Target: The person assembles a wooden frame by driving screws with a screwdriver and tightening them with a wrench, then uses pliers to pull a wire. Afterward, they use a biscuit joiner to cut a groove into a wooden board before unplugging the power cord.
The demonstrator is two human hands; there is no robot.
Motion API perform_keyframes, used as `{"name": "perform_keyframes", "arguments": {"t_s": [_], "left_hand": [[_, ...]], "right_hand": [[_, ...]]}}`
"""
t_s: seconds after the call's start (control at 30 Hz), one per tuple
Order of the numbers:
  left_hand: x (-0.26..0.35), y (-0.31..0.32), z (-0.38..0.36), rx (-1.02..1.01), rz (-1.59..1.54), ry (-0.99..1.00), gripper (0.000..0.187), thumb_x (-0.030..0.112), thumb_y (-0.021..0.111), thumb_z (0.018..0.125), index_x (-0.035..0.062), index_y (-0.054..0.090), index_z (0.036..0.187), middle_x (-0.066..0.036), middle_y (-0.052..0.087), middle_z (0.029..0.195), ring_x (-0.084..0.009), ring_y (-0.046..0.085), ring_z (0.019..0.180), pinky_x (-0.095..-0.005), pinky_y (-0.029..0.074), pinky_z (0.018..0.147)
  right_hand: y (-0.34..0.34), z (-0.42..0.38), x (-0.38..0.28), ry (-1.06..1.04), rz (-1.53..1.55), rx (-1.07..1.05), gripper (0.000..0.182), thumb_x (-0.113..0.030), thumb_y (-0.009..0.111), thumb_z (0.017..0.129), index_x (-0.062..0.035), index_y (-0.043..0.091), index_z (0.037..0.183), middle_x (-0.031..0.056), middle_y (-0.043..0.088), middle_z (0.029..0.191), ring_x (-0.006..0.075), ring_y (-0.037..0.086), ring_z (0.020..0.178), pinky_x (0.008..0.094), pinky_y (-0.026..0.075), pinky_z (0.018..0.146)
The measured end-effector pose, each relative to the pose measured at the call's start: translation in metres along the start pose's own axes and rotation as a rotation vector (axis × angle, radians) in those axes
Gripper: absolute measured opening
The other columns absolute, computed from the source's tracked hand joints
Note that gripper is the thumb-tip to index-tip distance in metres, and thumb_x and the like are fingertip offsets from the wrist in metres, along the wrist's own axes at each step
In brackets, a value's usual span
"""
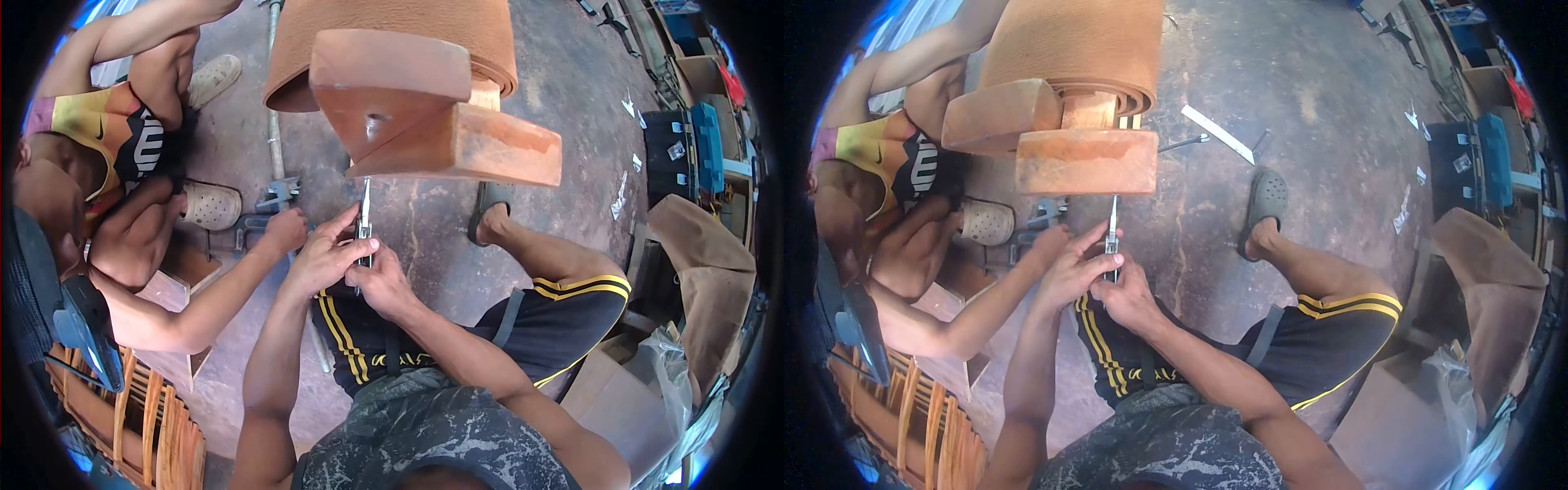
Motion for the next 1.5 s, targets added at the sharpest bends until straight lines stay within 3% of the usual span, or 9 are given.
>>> {"name": "perform_keyframes", "arguments": {"t_s": [0.07,0.27,0.5,0.67,0.73,0.87,0.93,1.17,1.5], "left_hand": [[-0.003,-0.002,-0.003,0.020,-0.034,0.035,0.072,0.026,0.071,0.094,-0.0045,0.039,0.150,-0.018,0.059,0.134,-0.0204,0.062,0.113,-0.0337,0.049,0.100],[-0.037,0.006,-0.032,0.078,-0.252,0.106,0.076,0.030,0.066,0.099,-0.0064,0.028,0.154,-0.017,0.047,0.146,-0.0195,0.052,0.128,-0.0321,0.041,0.108],[-0.057,0.014,-0.045,0.161,-0.223,0.072,0.083,0.043,0.057,0.102,-0.0079,0.019,0.156,-0.012,0.054,0.131,-0.0142,0.054,0.108,-0.0288,0.041,0.101],[-0.057,0.023,-0.043,0.117,-0.221,0.131,0.094,0.050,0.057,0.100,-0.0084,0.012,0.157,-0.022,0.042,0.149,-0.0262,0.047,0.133,-0.0353,0.035,0.112],[-0.055,0.023,-0.042,0.117,-0.225,0.132,0.096,0.052,0.057,0.099,-0.0085,0.012,0.157,-0.024,0.035,0.154,-0.0291,0.040,0.140,-0.0373,0.031,0.116],[-0.056,0.022,-0.041,0.104,-0.252,0.185,0.111,0.062,0.061,0.093,-0.0107,0.006,0.156,-0.028,0.021,0.161,-0.0330,0.023,0.151,-0.0402,0.022,0.121],[-0.064,0.019,-0.042,0.082,-0.163,0.235,0.119,0.064,0.066,0.087,-0.0120,0.003,0.155,-0.029,0.020,0.161,-0.0330,0.020,0.152,-0.0404,0.020,0.122],[-0.061,0.031,-0.054,0.061,-0.242,0.090,0.144,0.057,0.089,0.067,-0.0155,0.000,0.153,-0.031,0.022,0.159,-0.0337,0.023,0.151,-0.0392,0.023,0.122],[-0.057,0.030,-0.059,-0.009,-0.414,-0.028,0.126,0.043,0.090,0.073,-0.0105,0.011,0.156,-0.027,0.039,0.151,-0.0294,0.040,0.143,-0.0378,0.033,0.117]], "right_hand": [[0.003,0.005,0.011,0.187,0.422,0.063,0.031,-0.003,0.059,0.085,0.0048,0.059,0.115,0.0089,0.067,0.098,0.0174,0.064,0.087,0.0318,0.052,0.079],[-0.012,0.016,0.037,0.134,0.191,0.029,0.026,-0.007,0.061,0.085,0.0039,0.067,0.107,0.0119,0.071,0.098,0.0204,0.067,0.093,0.0362,0.053,0.085],[-0.007,0.010,0.018,0.103,0.044,0.035,0.035,-0.006,0.058,0.082,0.0061,0.062,0.114,0.0168,0.070,0.103,0.0242,0.066,0.095,0.0382,0.053,0.086],[-0.007,0.010,0.006,0.118,-0.008,0.095,0.035,-0.010,0.059,0.081,0.0075,0.062,0.112,0.0230,0.069,0.101,0.0315,0.068,0.095,0.0407,0.052,0.085],[-0.008,0.013,0.006,0.159,-0.110,0.082,0.032,-0.007,0.056,0.080,0.0052,0.061,0.109,0.0123,0.066,0.093,0.0211,0.063,0.085,0.0351,0.052,0.081],[-0.004,0.012,0.001,0.200,-0.139,0.041,0.031,-0.007,0.057,0.079,0.0038,0.061,0.108,0.0121,0.066,0.092,0.0218,0.062,0.085,0.0357,0.051,0.082],[-0.004,0.013,0.004,0.026,-0.159,0.158,0.039,-0.019,0.061,0.077,0.0151,0.062,0.094,0.0322,0.068,0.091,0.0407,0.069,0.088,0.0452,0.052,0.080],[-0.010,0.010,0.008,0.250,-0.039,0.115,0.038,-0.019,0.062,0.075,0.0115,0.065,0.096,0.0273,0.069,0.092,0.0362,0.067,0.093,0.0425,0.052,0.084],[-0.003,0.009,0.010,0.248,0.101,0.149,0.039,-0.013,0.062,0.074,0.0063,0.060,0.108,0.0164,0.065,0.095,0.0265,0.062,0.090,0.0384,0.050,0.084]]}}
Point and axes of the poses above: each hand's wrist, its own z-axis towards the middle knuckle, its own y-axis out of the palm, x = y × z, the point moved 4 cm from there along z, towards the middle knuckle
